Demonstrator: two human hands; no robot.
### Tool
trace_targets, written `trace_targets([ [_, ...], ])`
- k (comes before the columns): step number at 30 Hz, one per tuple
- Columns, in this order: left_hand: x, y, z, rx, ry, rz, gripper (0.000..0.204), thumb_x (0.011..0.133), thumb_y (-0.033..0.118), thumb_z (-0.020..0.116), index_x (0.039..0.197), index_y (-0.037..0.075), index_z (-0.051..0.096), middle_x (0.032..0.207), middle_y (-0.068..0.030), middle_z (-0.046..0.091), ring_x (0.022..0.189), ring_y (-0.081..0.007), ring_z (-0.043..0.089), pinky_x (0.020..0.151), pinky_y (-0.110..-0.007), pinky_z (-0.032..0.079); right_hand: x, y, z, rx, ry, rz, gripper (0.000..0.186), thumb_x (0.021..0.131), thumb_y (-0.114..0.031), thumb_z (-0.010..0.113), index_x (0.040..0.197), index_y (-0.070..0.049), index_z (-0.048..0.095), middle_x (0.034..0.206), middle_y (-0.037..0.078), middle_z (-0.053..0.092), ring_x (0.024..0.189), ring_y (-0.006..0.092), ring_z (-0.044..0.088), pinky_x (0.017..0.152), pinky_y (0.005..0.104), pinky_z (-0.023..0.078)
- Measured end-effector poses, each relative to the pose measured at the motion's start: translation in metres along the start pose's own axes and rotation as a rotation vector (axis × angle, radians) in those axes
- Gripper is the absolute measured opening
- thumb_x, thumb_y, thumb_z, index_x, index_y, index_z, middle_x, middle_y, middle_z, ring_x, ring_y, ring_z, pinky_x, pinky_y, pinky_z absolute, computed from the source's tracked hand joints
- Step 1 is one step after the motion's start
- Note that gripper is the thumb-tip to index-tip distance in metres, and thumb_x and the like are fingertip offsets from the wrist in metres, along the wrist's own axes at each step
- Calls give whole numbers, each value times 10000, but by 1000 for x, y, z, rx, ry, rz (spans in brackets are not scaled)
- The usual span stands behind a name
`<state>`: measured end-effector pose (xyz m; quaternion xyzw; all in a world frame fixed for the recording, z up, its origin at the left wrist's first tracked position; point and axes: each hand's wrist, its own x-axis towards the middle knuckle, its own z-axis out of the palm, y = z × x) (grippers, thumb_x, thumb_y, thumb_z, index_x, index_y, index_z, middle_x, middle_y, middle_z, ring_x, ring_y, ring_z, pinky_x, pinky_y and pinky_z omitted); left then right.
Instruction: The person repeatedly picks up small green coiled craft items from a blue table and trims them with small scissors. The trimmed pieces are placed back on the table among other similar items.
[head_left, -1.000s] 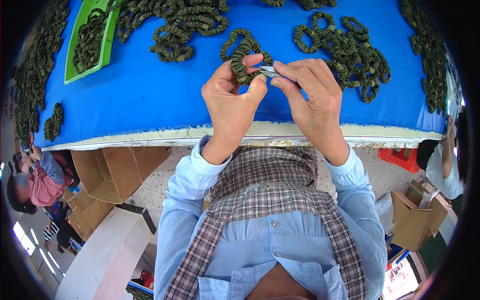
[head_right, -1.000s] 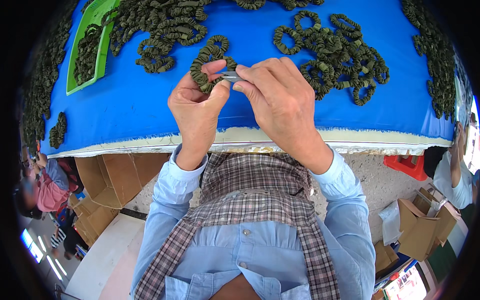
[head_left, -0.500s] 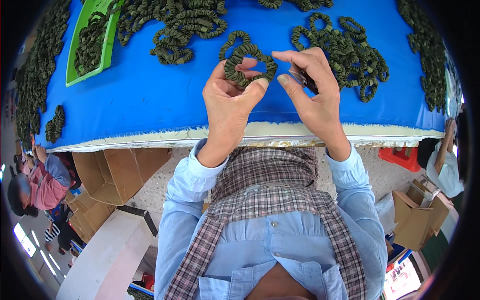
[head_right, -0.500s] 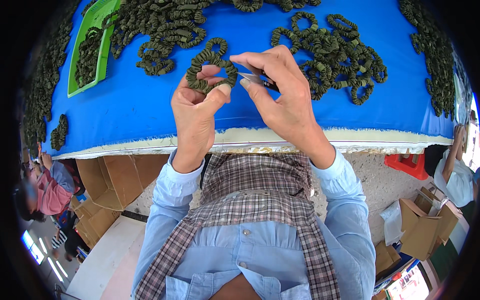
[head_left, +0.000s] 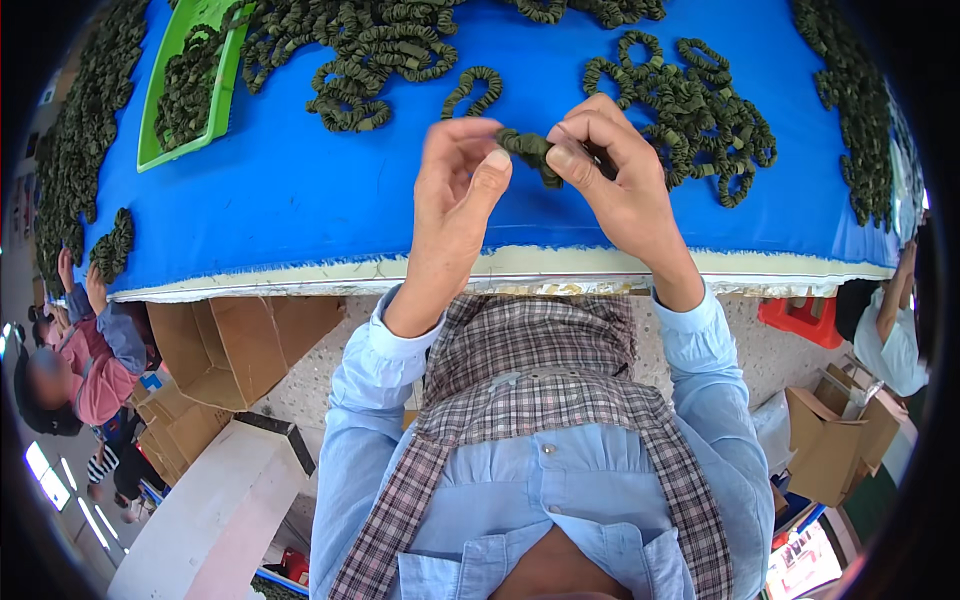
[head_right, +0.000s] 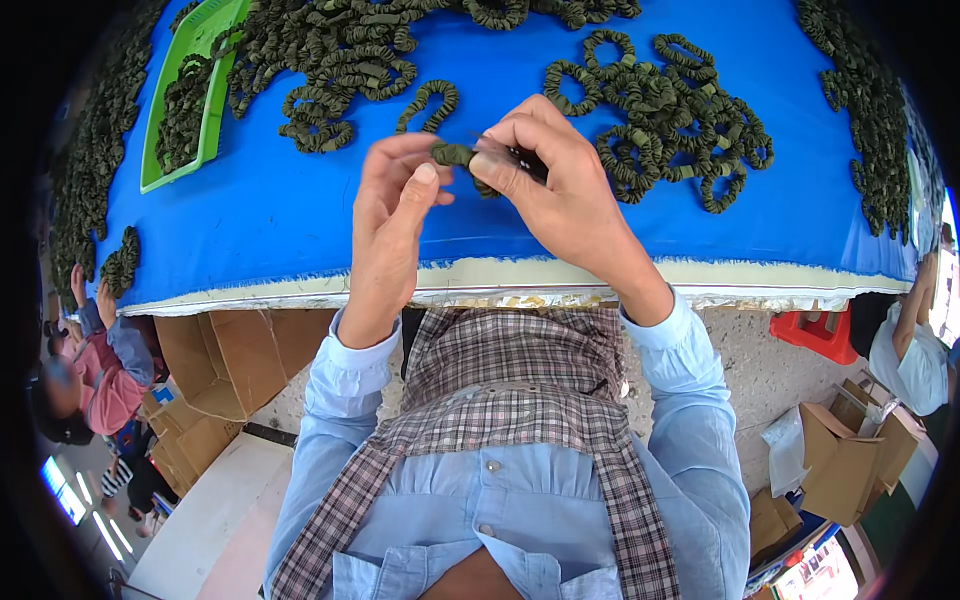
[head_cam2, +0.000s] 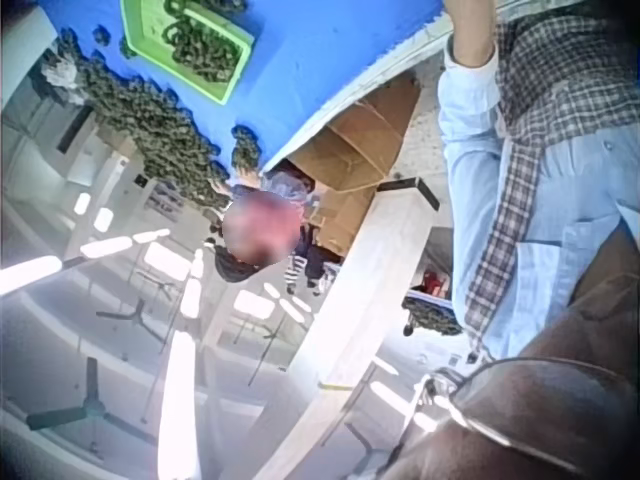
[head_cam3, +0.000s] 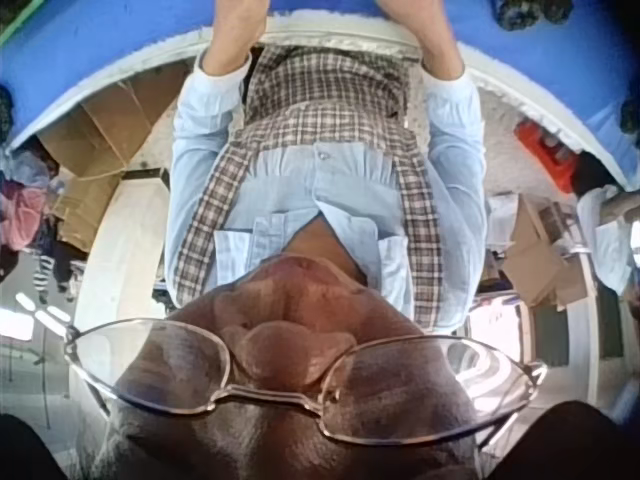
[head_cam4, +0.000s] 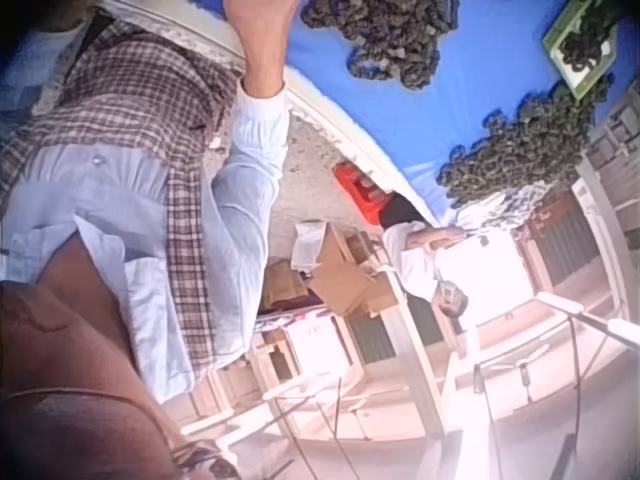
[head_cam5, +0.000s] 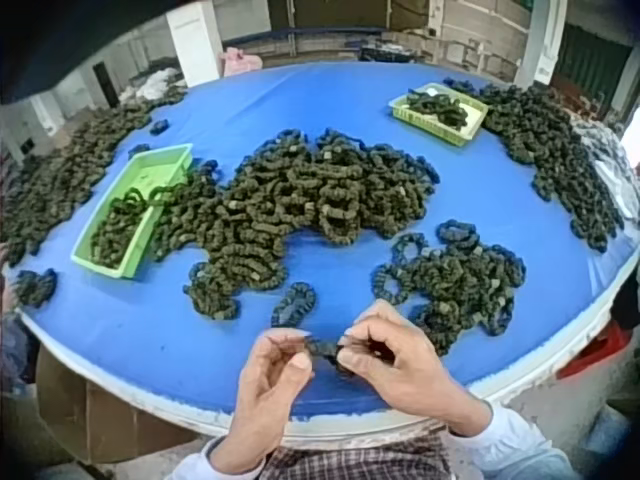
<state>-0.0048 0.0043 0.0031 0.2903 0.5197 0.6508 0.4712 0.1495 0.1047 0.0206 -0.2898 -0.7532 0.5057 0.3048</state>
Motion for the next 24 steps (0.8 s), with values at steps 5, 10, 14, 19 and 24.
trace_targets([
  [5,2,-3,-12,48,-92,-72,283,998,239,615,1145,-2,599,1022,-35,641,960,-112,575,840,-256,446,-1,4,3,168,-64,177,258,977,-224,627,942,32,640,870,22,488,769,103,445,678,267,367],
  [10,3,-1,-10,-65,-141,-88,257,992,221,619,1126,3,608,1023,-35,646,946,-104,582,840,-257,452,-1,3,1,226,-91,256,281,987,-243,614,953,36,630,854,4,444,761,91,407,675,263,351],
  [14,4,1,-11,-77,-154,-90,217,967,168,643,1104,2,616,996,-33,651,906,-96,592,816,-252,464,-2,2,2,189,-79,228,253,969,-233,638,955,19,645,844,-4,454,740,82,407,653,260,346],
  [19,3,2,-3,-64,-46,-60,105,934,61,639,1010,-10,636,863,20,600,764,-38,521,665,-201,424,-4,-7,14,-57,194,-50,119,852,-61,738,939,-12,675,799,0,508,648,82,460,549,247,374],
  [24,-1,3,8,-17,14,-23,84,919,26,646,993,-12,635,875,13,614,772,-46,549,664,-210,452,-2,2,22,-316,280,-449,259,708,66,758,933,-34,679,790,45,572,614,123,575,487,268,461],
])
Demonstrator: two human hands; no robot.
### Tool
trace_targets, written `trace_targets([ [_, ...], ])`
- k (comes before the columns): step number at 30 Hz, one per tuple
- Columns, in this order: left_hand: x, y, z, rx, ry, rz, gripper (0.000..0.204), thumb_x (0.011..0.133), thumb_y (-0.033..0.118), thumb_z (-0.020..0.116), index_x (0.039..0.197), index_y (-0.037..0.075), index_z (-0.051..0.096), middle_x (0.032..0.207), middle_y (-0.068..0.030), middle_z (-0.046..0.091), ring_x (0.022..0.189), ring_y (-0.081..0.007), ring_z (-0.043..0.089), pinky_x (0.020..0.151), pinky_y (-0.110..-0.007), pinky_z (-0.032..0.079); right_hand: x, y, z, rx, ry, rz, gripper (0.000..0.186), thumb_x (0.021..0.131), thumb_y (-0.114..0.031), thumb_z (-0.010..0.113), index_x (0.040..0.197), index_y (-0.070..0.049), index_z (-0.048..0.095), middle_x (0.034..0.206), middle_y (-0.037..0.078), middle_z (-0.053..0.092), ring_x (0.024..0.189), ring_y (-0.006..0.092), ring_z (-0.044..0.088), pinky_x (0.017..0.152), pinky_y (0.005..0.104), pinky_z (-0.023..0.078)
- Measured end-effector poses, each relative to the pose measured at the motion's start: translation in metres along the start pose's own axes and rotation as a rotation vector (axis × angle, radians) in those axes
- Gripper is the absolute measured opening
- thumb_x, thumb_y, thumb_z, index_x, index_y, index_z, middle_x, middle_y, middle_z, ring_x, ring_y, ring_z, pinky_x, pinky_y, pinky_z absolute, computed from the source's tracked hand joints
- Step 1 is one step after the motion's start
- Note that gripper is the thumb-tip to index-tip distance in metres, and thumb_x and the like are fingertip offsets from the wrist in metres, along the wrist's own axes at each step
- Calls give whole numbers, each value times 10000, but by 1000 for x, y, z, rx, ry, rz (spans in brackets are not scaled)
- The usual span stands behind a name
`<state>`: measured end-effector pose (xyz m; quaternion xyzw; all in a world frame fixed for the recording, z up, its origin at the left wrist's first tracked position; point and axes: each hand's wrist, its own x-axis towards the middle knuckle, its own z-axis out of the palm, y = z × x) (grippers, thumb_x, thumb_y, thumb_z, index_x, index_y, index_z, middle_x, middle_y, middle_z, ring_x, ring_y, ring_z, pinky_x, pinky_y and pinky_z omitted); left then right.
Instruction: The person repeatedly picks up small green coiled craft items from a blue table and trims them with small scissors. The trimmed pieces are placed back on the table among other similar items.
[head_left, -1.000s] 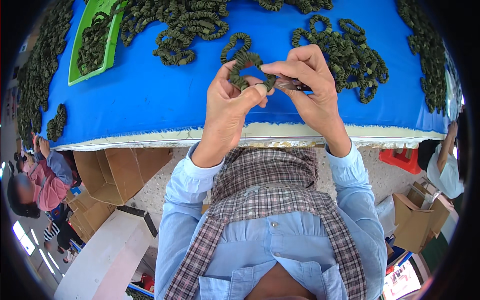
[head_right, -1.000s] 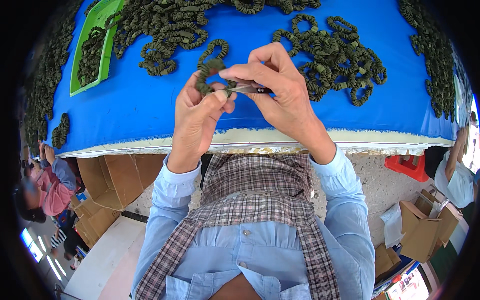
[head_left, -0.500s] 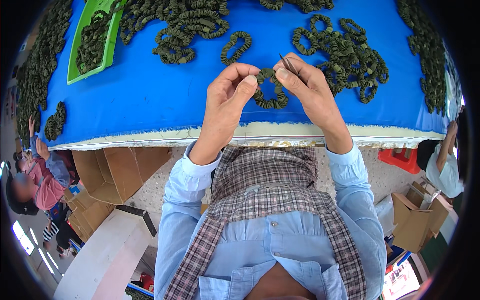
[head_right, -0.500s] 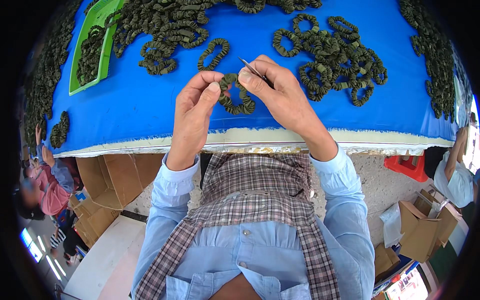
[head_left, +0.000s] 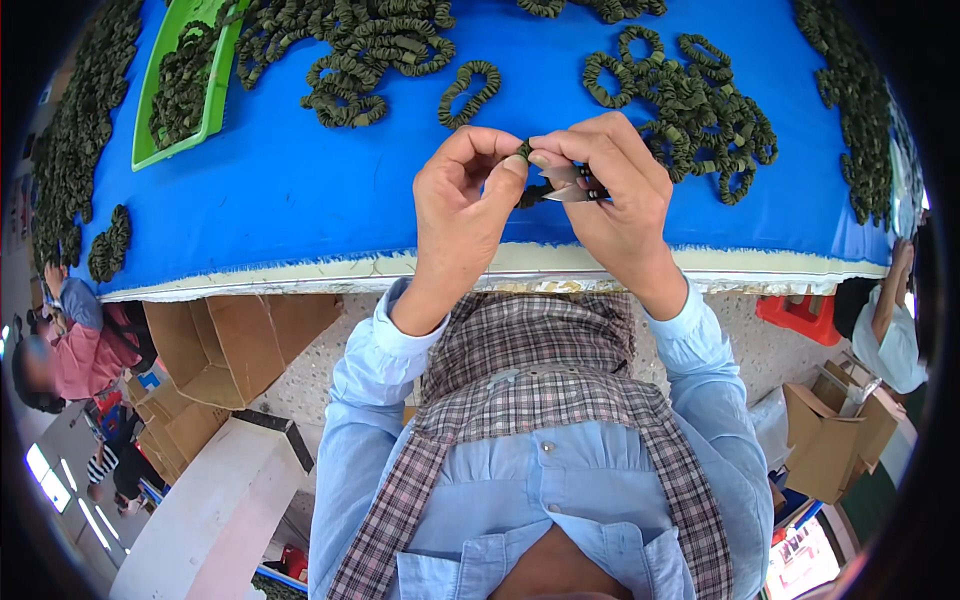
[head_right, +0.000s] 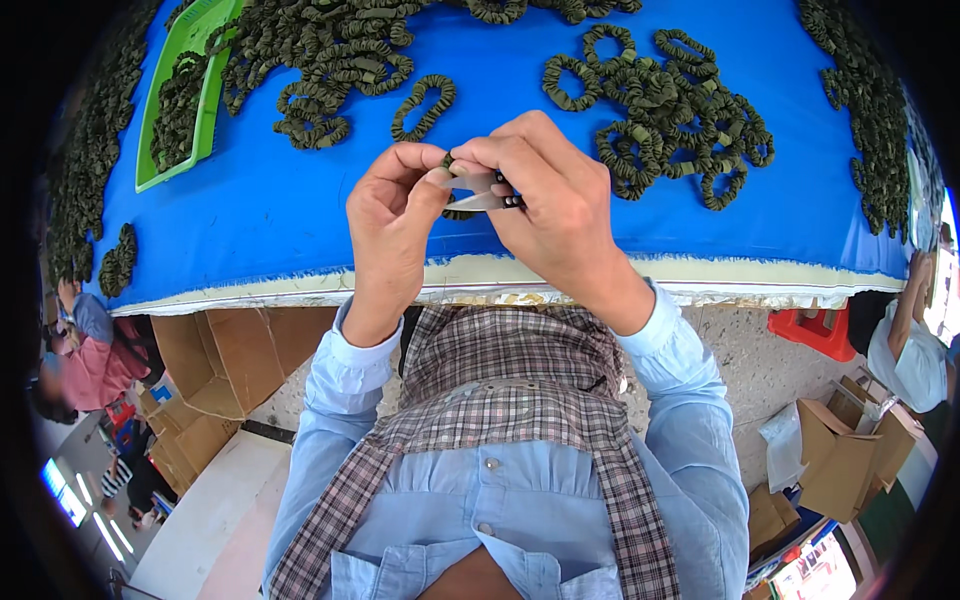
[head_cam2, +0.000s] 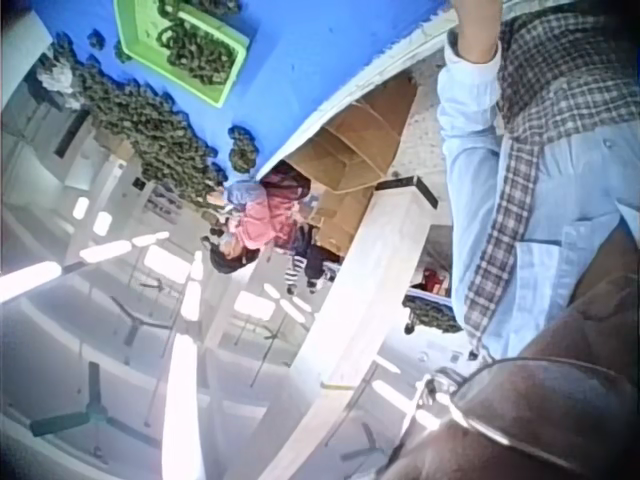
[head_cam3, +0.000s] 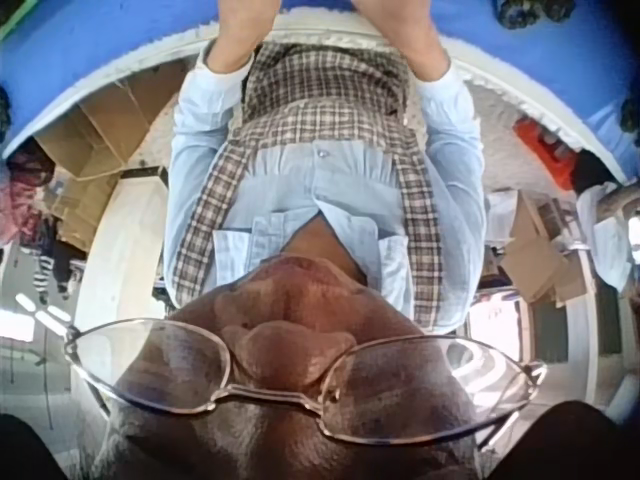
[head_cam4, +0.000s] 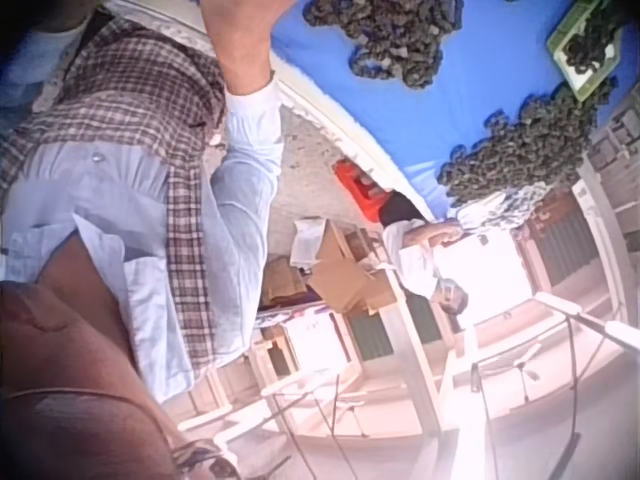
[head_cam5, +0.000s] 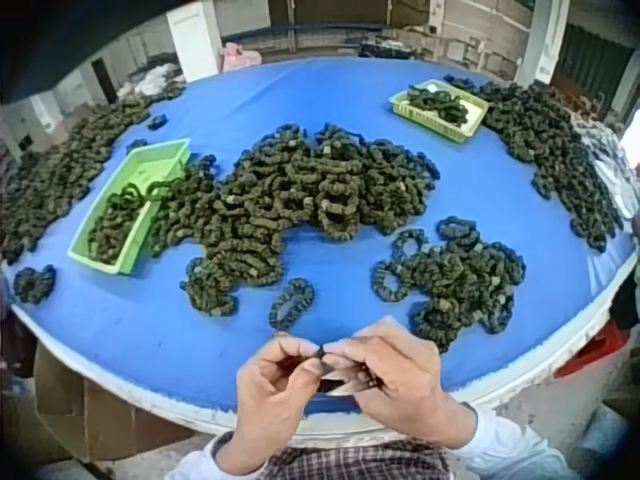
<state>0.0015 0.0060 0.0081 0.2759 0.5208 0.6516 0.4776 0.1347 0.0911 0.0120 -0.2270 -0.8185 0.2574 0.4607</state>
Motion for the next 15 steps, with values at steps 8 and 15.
trace_targets([
  [8,-5,-7,1,-28,-45,-21,75,938,32,624,998,-13,628,868,8,603,743,-36,516,635,-202,424,-2,-2,3,177,-81,265,199,748,48,699,892,-40,593,784,36,556,586,117,532,484,260,418],
  [15,-3,-5,-2,-86,-10,-86,112,958,70,593,1033,-10,617,886,-10,622,766,-50,519,691,-207,409,-1,-6,-27,729,-252,883,246,969,-231,659,1036,3,630,816,-17,536,669,59,469,552,221,367],
])
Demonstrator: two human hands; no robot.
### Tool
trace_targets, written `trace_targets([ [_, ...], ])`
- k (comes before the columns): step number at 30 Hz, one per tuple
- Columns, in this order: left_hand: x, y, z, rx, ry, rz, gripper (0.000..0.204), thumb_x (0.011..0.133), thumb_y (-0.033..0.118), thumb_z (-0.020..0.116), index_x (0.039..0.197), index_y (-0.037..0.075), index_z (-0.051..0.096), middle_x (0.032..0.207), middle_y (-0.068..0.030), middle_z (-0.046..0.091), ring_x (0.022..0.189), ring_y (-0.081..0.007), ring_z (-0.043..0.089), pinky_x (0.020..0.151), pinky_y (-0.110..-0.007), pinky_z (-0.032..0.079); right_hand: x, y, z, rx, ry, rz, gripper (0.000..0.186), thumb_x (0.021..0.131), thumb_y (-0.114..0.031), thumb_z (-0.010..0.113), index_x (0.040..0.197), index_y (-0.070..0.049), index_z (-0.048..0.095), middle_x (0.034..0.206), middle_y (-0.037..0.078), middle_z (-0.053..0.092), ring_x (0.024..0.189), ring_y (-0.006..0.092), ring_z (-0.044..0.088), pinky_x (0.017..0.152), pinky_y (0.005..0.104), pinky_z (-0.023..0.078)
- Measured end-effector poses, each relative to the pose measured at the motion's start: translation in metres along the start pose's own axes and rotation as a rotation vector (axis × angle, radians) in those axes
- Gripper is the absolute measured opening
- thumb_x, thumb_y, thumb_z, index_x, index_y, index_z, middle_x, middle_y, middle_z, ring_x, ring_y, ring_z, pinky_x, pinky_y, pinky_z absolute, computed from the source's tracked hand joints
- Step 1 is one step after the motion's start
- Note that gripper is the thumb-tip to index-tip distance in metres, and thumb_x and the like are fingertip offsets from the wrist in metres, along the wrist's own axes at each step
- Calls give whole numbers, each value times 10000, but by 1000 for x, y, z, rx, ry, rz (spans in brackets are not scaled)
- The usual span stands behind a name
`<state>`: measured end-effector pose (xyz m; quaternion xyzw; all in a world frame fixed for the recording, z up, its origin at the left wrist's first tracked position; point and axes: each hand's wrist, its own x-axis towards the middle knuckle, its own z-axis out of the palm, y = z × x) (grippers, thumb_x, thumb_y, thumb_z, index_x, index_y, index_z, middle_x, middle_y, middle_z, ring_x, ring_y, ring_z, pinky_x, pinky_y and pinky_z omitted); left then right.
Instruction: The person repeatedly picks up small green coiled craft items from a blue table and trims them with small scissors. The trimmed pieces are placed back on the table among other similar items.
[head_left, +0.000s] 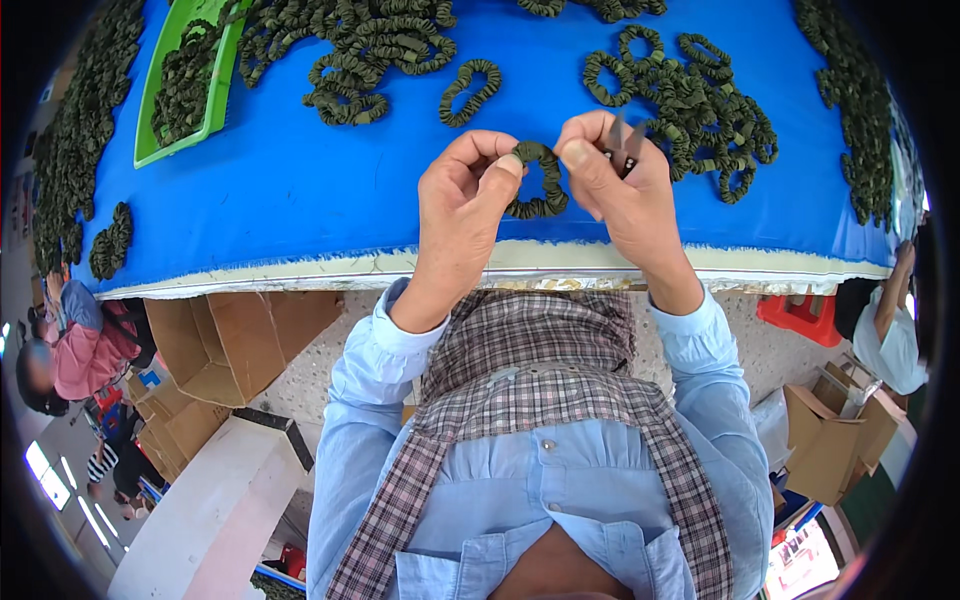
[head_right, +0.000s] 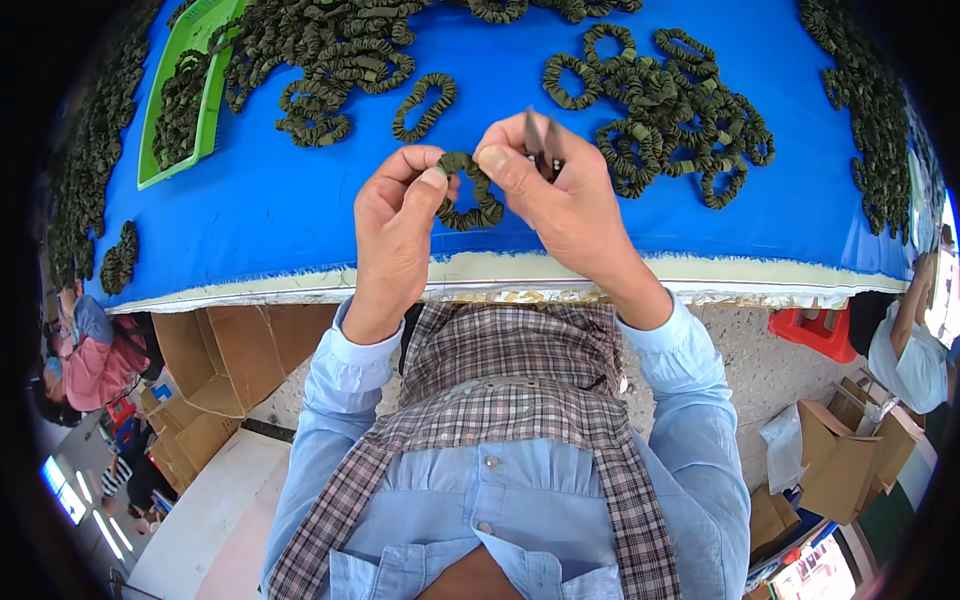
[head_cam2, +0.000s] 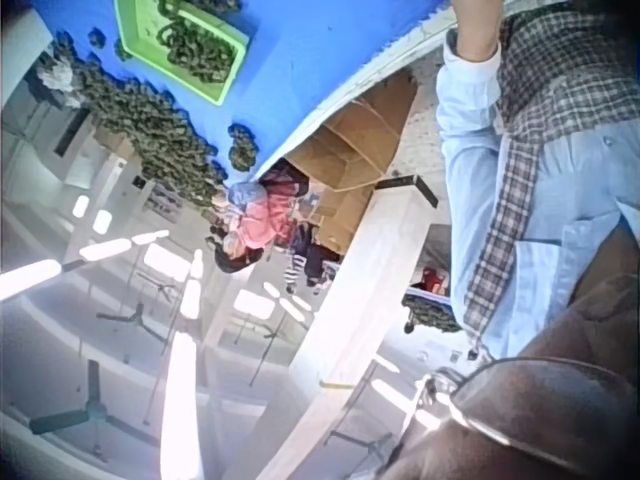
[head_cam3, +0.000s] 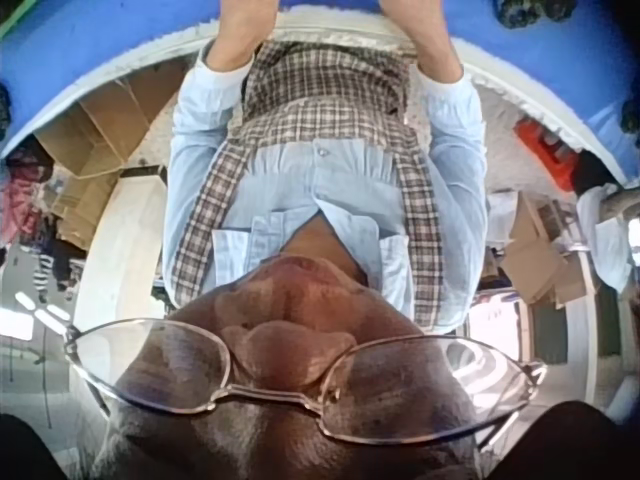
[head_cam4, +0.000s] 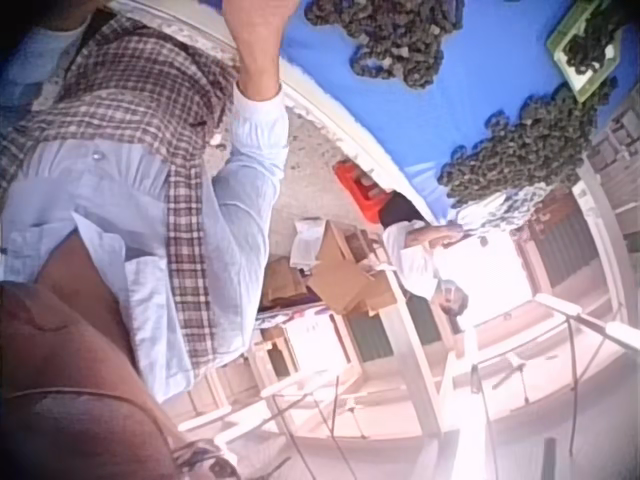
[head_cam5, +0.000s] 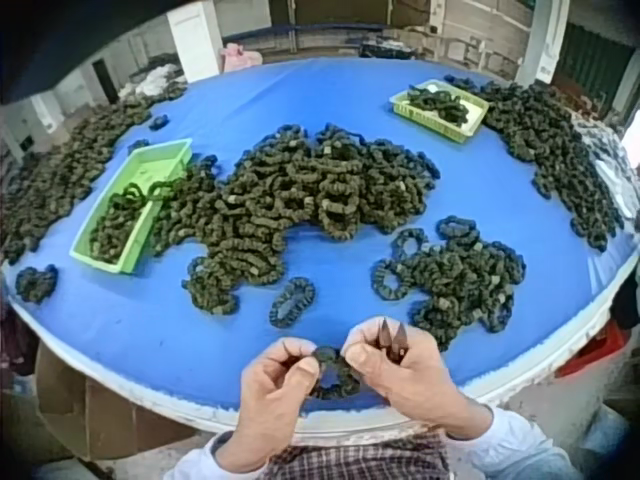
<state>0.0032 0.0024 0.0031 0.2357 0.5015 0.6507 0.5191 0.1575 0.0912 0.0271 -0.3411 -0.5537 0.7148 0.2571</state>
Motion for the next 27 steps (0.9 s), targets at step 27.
trace_targets([
  [27,1,6,-4,34,-81,-111,169,940,147,597,1004,-7,625,770,-20,588,706,-105,516,637,-251,370,23,-19,-28,-816,-128,-726,167,764,-101,781,927,-71,763,839,42,702,781,200,636,700,328,481],
])
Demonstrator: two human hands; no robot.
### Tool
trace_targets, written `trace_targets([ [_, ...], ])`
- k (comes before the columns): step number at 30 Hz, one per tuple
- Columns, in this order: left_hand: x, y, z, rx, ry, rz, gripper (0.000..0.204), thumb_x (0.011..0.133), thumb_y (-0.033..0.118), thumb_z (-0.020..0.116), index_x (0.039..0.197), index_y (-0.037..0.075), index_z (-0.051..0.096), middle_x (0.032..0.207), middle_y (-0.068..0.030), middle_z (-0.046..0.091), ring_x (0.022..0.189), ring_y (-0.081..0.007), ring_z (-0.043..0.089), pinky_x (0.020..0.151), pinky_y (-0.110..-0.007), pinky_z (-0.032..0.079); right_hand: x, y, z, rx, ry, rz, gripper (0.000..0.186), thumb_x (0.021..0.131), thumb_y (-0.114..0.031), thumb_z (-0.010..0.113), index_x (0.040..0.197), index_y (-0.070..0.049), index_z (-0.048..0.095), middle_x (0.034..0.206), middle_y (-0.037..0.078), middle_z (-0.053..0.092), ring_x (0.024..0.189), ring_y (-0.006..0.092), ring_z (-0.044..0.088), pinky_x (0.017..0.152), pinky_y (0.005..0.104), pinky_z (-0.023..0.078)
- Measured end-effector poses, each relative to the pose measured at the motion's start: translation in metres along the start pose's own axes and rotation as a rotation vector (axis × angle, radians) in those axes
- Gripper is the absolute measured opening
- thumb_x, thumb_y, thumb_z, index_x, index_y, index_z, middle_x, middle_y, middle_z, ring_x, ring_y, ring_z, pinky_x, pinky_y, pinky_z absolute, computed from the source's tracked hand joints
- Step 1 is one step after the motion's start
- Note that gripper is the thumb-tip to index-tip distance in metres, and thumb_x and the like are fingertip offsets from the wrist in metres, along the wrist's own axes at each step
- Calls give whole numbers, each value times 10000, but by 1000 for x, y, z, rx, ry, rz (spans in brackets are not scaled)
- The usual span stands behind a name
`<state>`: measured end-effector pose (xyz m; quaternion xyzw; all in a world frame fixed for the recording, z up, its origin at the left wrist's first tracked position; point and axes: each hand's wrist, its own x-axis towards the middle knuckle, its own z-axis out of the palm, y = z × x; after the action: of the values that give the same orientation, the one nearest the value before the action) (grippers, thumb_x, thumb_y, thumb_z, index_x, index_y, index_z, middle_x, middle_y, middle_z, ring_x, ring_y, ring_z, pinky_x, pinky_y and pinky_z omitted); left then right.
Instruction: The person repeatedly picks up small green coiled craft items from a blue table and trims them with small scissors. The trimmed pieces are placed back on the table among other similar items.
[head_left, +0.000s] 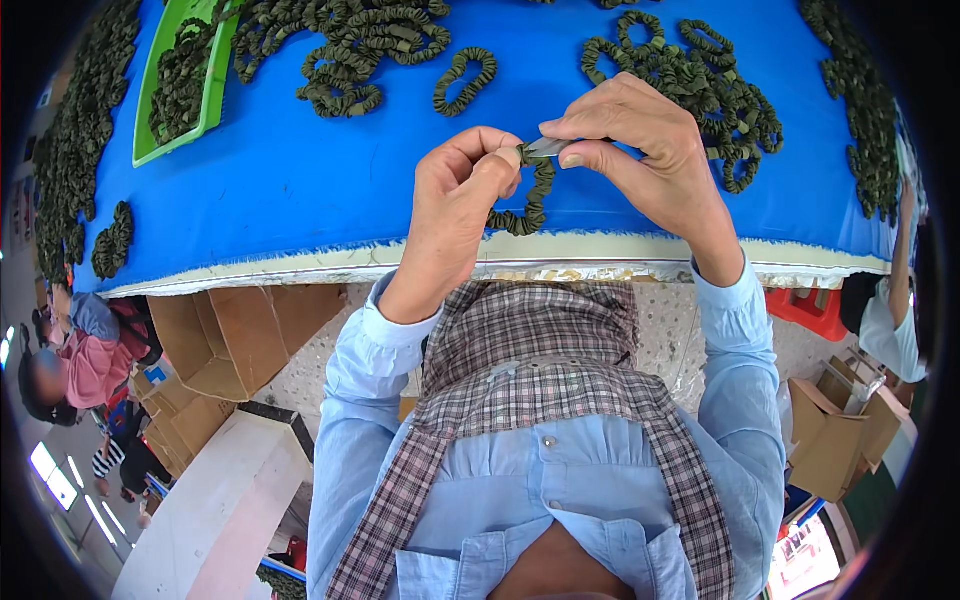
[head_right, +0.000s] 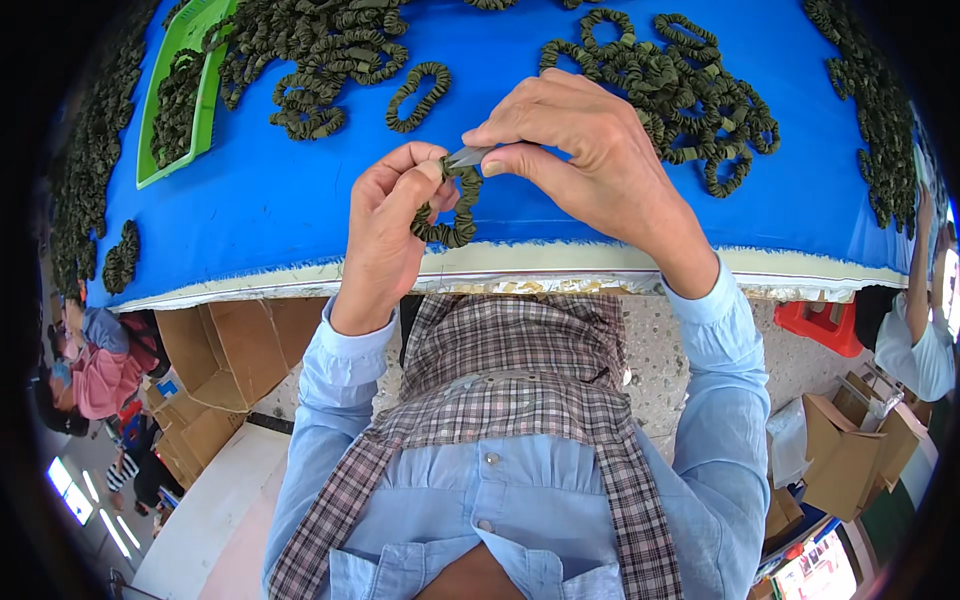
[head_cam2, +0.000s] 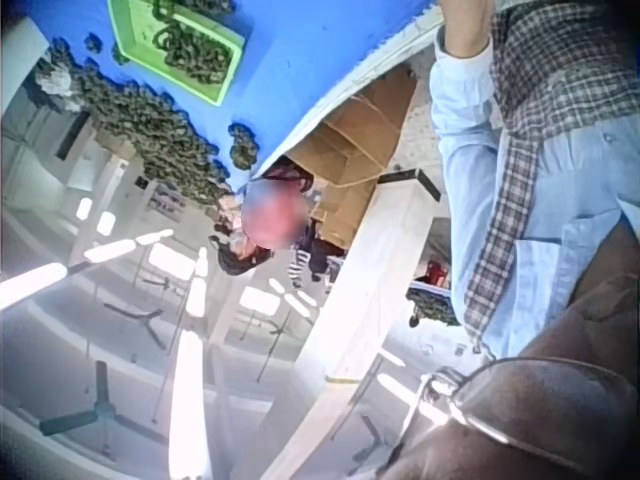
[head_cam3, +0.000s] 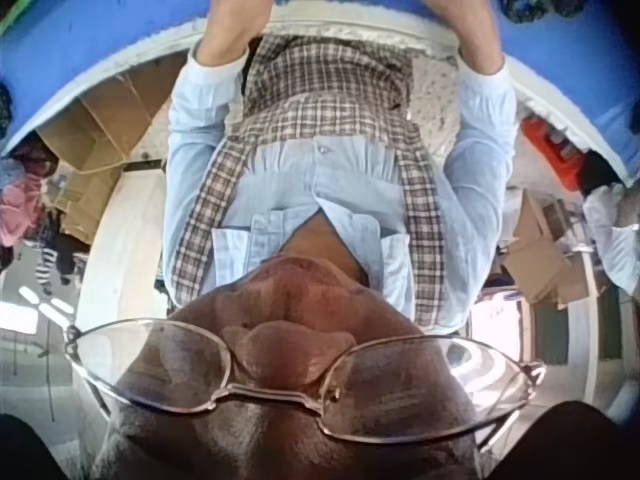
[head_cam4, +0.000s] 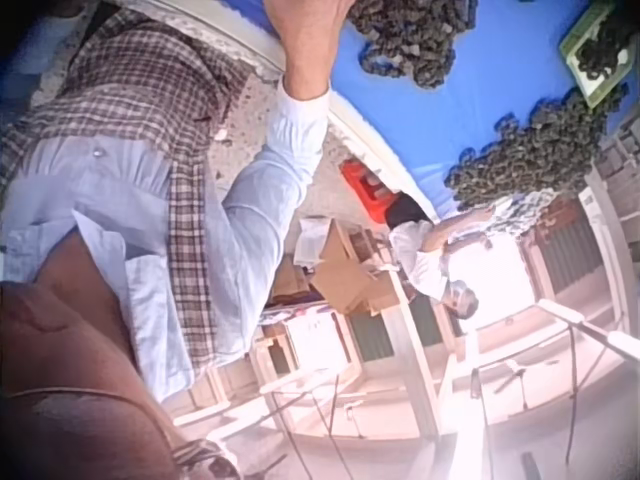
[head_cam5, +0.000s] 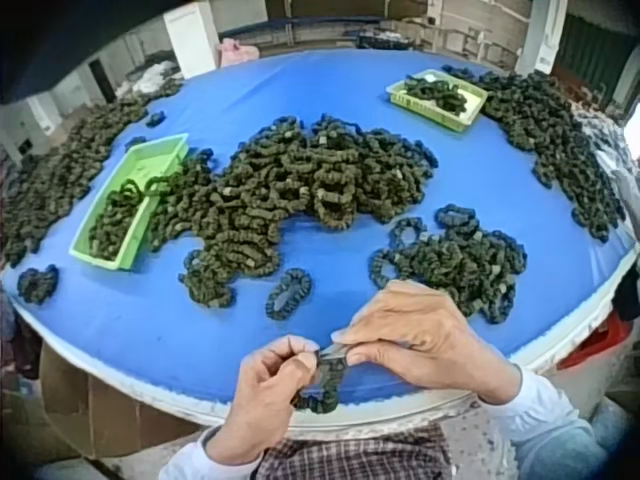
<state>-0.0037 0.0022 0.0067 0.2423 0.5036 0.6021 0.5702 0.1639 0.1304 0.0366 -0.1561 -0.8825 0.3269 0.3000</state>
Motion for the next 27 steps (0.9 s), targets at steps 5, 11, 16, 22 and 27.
trace_targets([
  [5,0,1,0,9,-15,-6,165,940,144,598,999,-7,627,779,-21,593,719,-107,517,650,-251,379,-1,2,-1,18,-12,11,138,778,-100,777,907,-58,753,834,41,697,779,187,636,690,316,476],
  [11,2,-10,2,-61,12,5,158,957,138,598,1011,-6,631,855,-19,617,775,-96,529,723,-244,412,-9,0,13,342,76,435,207,826,-173,777,937,-10,714,740,22,630,729,106,559,636,280,437],
  [16,5,-22,12,-16,-49,34,160,977,106,603,1092,-3,624,948,-16,644,819,-75,557,753,-226,454,-7,1,2,329,-214,638,285,824,-217,762,774,16,606,646,7,508,626,104,422,554,305,365],
  [22,58,2,-31,786,299,497,241,916,67,644,1144,-9,624,939,-63,672,828,-130,617,755,-270,510,-10,16,-39,-488,-358,649,288,773,-257,771,813,15,683,713,169,652,674,364,632,643,440,487],
  [27,81,-5,-54,1180,363,516,348,849,47,685,1178,-10,587,887,-111,674,765,-202,638,719,-317,520,-19,8,-19,-507,-126,587,328,784,-279,776,939,-6,684,788,155,665,779,338,651,695,425,512],
])
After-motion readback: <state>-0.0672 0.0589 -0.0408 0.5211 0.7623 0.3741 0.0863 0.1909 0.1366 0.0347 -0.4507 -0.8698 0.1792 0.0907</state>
